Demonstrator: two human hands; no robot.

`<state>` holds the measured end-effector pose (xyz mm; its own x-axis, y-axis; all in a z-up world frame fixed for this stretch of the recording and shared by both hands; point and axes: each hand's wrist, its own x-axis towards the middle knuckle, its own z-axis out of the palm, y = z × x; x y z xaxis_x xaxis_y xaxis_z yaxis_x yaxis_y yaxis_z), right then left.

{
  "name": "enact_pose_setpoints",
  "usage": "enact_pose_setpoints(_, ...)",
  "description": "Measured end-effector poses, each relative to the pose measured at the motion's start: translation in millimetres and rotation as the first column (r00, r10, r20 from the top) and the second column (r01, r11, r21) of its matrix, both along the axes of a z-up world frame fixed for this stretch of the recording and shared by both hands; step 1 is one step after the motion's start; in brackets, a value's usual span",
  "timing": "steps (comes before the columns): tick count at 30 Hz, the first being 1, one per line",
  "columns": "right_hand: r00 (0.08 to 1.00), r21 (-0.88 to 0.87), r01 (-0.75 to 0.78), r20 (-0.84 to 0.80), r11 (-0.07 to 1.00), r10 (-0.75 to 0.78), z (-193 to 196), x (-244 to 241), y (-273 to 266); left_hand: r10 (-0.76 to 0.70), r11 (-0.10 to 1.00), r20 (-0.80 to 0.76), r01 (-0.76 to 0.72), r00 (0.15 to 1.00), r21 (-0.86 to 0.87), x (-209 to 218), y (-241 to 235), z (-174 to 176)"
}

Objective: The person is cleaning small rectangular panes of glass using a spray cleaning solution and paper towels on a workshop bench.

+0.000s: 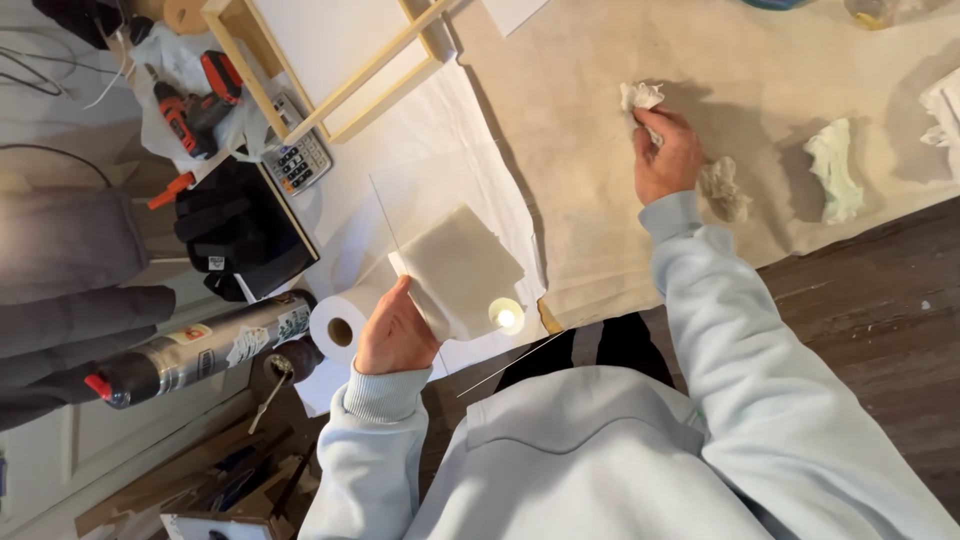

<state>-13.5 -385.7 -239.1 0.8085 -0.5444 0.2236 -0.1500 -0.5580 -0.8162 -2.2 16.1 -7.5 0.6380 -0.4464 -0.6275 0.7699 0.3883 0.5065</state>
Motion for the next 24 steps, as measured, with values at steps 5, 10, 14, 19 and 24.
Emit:
enact_pose_setpoints(5,0.987,0.207,-0.125,0.129,0.97,0.099,86,23,72,0.062,0.992,0.001,-0.061,0.998,-0.109,-2,-7,-1)
enact_pose_setpoints(10,0.952,0.875,-0.303,0.296,0.377,0.077,263,49,221,0.116,0.976,0.057,-0.103,0.992,-0.189,-13,15,-24)
enact_pose_setpoints(14,0.752,0.408,-0.653,0.447,0.637,0.484,332,25,243,0.134,0.961,0.028,-0.122,0.991,-0.249,-10,0,-20)
enact_pose_setpoints(19,0.97,0.845,-0.241,0.216,0.476,0.109,100,14,86,0.123,0.974,0.018,-0.117,0.992,-0.193,-5,-8,-7)
enact_pose_setpoints(24,0.999,0.145,0.031,-0.012,0.989,-0.03,-6,-8,-5,0.1,0.976,0.009,-0.097,0.995,-0.195,-5,-8,2)
